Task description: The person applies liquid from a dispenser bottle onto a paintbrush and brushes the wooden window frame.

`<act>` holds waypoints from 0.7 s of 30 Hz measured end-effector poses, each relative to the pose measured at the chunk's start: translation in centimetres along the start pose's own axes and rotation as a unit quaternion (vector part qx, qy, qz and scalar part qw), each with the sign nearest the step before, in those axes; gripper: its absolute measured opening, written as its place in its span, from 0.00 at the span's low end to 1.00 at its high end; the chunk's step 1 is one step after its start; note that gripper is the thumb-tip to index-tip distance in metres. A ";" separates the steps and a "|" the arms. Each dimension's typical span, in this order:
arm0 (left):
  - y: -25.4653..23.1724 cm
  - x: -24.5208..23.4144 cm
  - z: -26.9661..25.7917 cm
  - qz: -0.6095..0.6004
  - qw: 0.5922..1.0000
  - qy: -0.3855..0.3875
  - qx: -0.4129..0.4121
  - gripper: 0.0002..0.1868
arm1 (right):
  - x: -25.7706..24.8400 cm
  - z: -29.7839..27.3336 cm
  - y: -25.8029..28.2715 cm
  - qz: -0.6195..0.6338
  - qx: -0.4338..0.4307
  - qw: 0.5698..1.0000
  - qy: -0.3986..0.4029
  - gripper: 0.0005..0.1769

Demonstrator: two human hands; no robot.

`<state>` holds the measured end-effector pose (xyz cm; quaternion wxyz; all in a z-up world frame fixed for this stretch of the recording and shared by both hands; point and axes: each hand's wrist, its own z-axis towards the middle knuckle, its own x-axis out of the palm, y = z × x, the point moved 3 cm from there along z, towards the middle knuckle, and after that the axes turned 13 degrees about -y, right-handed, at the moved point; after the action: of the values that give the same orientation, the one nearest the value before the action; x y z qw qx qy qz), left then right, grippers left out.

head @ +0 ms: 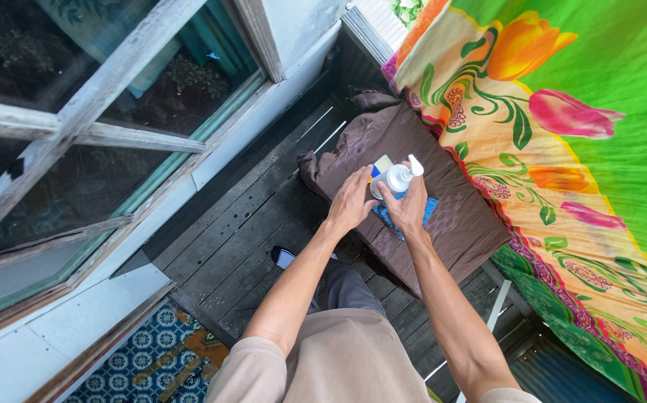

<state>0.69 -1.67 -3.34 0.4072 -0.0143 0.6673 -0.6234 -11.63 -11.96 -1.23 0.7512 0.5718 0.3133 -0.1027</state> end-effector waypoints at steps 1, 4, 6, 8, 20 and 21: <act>-0.8 -0.5 0.2 0.002 1.000 -0.004 -0.002 0.46 | -0.3 -0.2 0.8 0.002 -0.003 1.000 0.003 0.40; -2.5 -1.9 1.1 -0.036 0.999 0.011 -0.015 0.49 | -1.2 0.0 3.9 0.037 -0.046 0.998 0.013 0.41; -3.5 -3.0 0.7 -0.065 0.996 0.040 -0.037 0.41 | -1.6 0.1 5.6 0.015 -0.036 0.999 0.019 0.46; -4.8 -4.4 0.6 -0.070 0.997 0.021 -0.029 0.40 | -2.1 -0.1 7.6 0.048 -0.063 0.997 0.011 0.54; -10.6 -14.9 0.9 -0.067 0.996 -0.033 0.052 0.35 | -3.9 0.5 19.2 0.085 -0.277 0.956 -0.045 0.70; -11.2 -15.7 0.7 -0.087 0.993 -0.031 0.071 0.33 | -4.0 0.5 20.3 0.105 -0.275 0.954 -0.047 0.69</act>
<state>6.08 3.54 14.48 0.3721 -0.0629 0.6047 -0.7014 -4.20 -6.61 17.29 0.9001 0.3667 0.2318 0.0397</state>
